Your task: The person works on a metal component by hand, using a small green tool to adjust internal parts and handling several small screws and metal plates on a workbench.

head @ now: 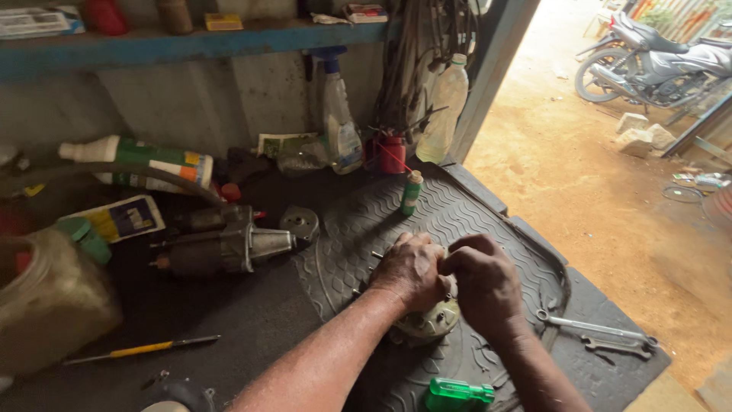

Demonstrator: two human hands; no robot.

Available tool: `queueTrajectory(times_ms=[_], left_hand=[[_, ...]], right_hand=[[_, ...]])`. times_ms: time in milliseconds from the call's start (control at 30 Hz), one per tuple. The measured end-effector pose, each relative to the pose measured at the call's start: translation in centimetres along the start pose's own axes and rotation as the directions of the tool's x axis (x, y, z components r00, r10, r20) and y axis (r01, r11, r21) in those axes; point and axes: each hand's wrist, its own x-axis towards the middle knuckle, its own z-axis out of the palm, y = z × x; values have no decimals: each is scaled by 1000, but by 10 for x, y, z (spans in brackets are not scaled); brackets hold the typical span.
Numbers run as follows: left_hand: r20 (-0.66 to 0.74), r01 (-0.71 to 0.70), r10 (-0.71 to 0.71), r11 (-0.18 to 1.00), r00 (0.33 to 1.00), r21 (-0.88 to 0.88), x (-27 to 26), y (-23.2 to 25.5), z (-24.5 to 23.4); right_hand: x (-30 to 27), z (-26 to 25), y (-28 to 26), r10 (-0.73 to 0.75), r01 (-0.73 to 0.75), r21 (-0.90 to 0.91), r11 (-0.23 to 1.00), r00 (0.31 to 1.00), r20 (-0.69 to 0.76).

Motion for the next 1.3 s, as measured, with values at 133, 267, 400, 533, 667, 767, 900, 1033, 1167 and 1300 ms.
queueTrajectory(times_ms=[133,267,400,533,667,767,900,1033,1167,1300], left_hand=[[-11,29,-30,998,1000,-63,-2,2,-1],[-29,24,-26,997,999,-73,0,1,-1],[-36,16,-19,998,999,-67,2,0,5],[-93,-23,15,996,996,-87,0,-4,7],[-56,-20,16,998,998,-59,2,-2,5],[-49,-18,17,999,999,-29,-1,-1,2],[2,22,-22,999,1000,-28,1,1,-3],[36,60,-59,998,998,-27,0,4,-4],[-15,22,-23,1000,1000,-20,-2,7,-7],[-9,34,-34,997,999,-66,-2,5,-5]], right_hand=[[-12,10,-6,37,1,227,974,985,-167],[-21,26,-14,356,-107,737,668,915,-190],[-17,33,-7,635,-282,830,482,765,-109],[2,36,9,714,-373,901,221,691,112],[19,30,16,621,-467,800,378,768,155],[14,25,6,489,-452,541,709,868,84],[6,18,-11,586,-559,460,690,804,99],[8,10,-15,370,-349,326,878,929,-1],[11,3,-18,88,-84,65,994,994,-65],[2,-3,-26,-78,87,40,995,976,-202]])
